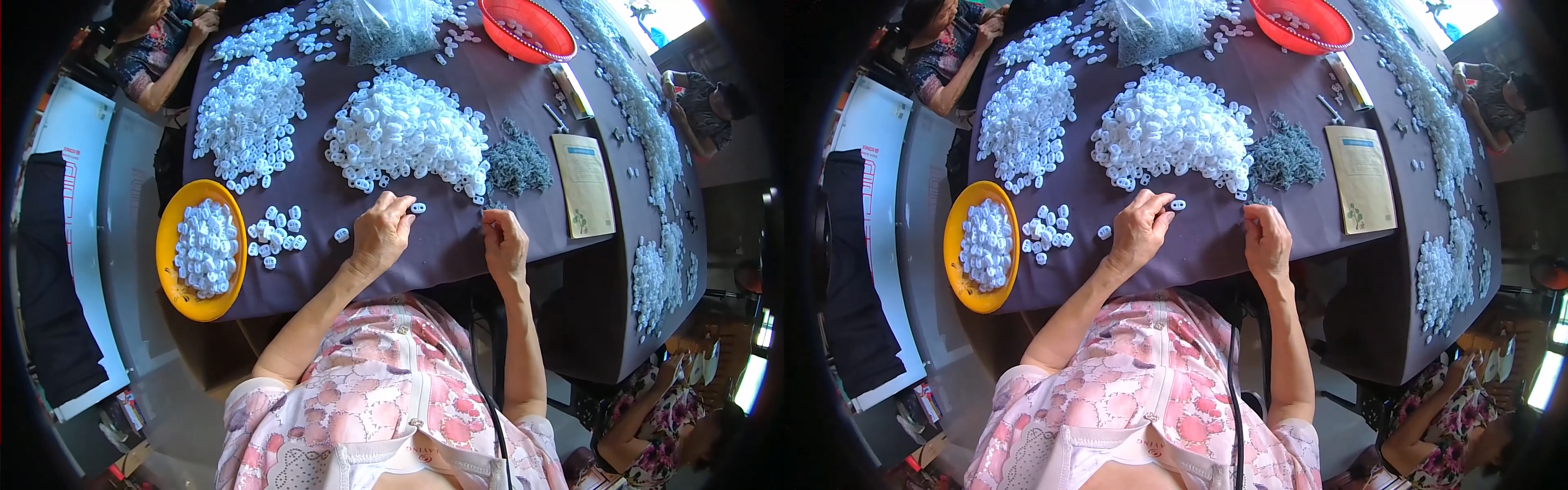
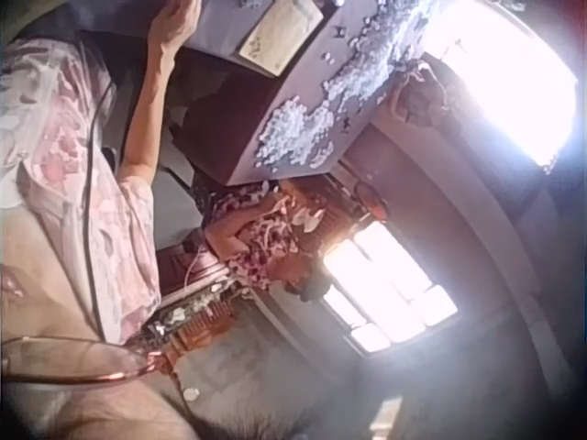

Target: The person assembles plastic cord locks by hand, picking up the small components from the table and fitting them together.

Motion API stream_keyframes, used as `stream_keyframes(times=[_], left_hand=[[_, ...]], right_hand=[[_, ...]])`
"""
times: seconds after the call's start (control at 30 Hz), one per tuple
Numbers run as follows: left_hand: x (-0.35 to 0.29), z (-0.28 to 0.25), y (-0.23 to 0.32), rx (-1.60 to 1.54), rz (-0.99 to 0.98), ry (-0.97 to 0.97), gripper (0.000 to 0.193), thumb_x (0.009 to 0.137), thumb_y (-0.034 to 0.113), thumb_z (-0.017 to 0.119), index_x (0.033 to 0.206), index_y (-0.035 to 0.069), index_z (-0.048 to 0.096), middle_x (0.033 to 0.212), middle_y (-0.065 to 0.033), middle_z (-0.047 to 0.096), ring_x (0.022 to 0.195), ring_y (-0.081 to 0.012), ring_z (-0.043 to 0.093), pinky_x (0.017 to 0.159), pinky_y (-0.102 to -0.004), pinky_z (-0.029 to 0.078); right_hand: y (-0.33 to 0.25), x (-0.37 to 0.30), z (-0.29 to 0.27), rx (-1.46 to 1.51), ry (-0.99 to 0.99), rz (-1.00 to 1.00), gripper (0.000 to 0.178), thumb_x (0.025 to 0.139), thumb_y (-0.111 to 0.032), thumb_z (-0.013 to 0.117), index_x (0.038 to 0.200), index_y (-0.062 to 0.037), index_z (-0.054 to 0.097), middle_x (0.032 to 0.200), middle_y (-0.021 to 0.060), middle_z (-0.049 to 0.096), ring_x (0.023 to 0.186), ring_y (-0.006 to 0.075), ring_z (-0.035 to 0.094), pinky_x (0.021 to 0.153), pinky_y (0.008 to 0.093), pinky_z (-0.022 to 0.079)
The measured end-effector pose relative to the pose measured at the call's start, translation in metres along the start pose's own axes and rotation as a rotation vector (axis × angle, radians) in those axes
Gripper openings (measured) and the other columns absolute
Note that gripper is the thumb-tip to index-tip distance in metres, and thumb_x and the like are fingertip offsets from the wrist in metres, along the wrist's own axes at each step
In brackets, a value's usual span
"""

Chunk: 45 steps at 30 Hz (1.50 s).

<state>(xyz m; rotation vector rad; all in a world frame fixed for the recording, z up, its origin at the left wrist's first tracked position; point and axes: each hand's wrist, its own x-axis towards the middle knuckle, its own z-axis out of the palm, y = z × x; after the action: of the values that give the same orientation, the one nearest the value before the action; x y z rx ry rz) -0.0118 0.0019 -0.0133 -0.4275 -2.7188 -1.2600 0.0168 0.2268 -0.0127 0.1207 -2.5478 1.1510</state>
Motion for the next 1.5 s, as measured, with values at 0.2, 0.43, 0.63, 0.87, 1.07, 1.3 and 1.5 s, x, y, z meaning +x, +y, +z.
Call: stream_keyframes(times=[0.2,0.43,0.63,0.87,1.07,1.3,1.5], left_hand=[[-0.004,0.0,0.0,0.009,0.02,0.027,0.023,0.077,0.005,0.065,0.1,0.006,0.062,0.086,-0.0093,0.057,0.078,-0.0287,0.062,0.066,-0.0376,0.051],[-0.008,0.001,0.015,-0.087,0.081,0.08,0.016,0.078,0.006,0.066,0.094,0.007,0.064,0.086,-0.0094,0.059,0.074,-0.0293,0.063,0.062,-0.0382,0.051],[-0.005,0.017,0.039,-0.426,0.016,0.004,0.01,0.08,0.004,0.065,0.09,0.001,0.064,0.077,-0.0102,0.062,0.068,-0.0193,0.062,0.058,-0.0305,0.047],[-0.007,0.023,0.037,-0.371,0.013,0.035,0.005,0.081,0.004,0.062,0.085,0.001,0.061,0.075,-0.014,0.063,0.069,-0.0286,0.064,0.059,-0.0353,0.049],[-0.007,0.023,0.038,-0.345,-0.009,-0.059,0.009,0.086,0.012,0.056,0.085,0.003,0.054,0.078,-0.0164,0.061,0.074,-0.0354,0.061,0.062,-0.0413,0.047],[-0.007,0.025,0.035,-0.428,-0.098,-0.147,0.014,0.088,0.016,0.053,0.087,0.002,0.053,0.078,-0.0182,0.061,0.075,-0.0359,0.061,0.064,-0.0414,0.046],[-0.009,0.028,0.03,-0.454,-0.085,-0.074,0.013,0.088,0.014,0.054,0.084,0.001,0.054,0.075,-0.0157,0.061,0.068,-0.029,0.061,0.061,-0.037,0.046]], right_hand=[[-0.002,-0.002,-0.008,-0.04,-0.015,-0.018,0.02,0.077,0.009,0.06,0.092,-0.004,0.061,0.086,0.0068,0.06,0.071,0.0201,0.059,0.061,0.0289,0.046],[-0.011,0.005,-0.002,-0.262,-0.111,-0.145,0.011,0.077,0.001,0.061,0.086,-0.0051,0.06,0.082,0.0093,0.056,0.08,0.029,0.058,0.065,0.0375,0.047],[-0.035,0.0,0.011,0.189,-0.155,0.068,0.008,0.08,0.004,0.06,0.086,-0.0005,0.058,0.075,0.0114,0.057,0.064,0.0221,0.058,0.058,0.0297,0.046],[-0.037,-0.01,0.022,0.376,-0.203,0.294,0.007,0.083,0.0,0.061,0.09,0.0015,0.06,0.072,0.0009,0.06,0.065,0.0047,0.053,0.059,0.0208,0.044],[-0.032,-0.011,0.02,0.443,-0.214,0.405,0.008,0.082,-0.003,0.062,0.087,0.0021,0.061,0.07,-0.0015,0.059,0.064,0.0028,0.05,0.058,0.0193,0.042],[-0.034,-0.006,0.013,0.715,-0.272,0.561,0.008,0.084,-0.005,0.061,0.089,0.0013,0.062,0.075,0.0009,0.061,0.062,0.0058,0.054,0.057,0.0194,0.045],[-0.036,-0.007,0.02,0.911,-0.246,0.589,0.011,0.088,-0.006,0.062,0.095,0.0018,0.063,0.08,0.0039,0.064,0.064,0.0079,0.059,0.059,0.0212,0.051]])
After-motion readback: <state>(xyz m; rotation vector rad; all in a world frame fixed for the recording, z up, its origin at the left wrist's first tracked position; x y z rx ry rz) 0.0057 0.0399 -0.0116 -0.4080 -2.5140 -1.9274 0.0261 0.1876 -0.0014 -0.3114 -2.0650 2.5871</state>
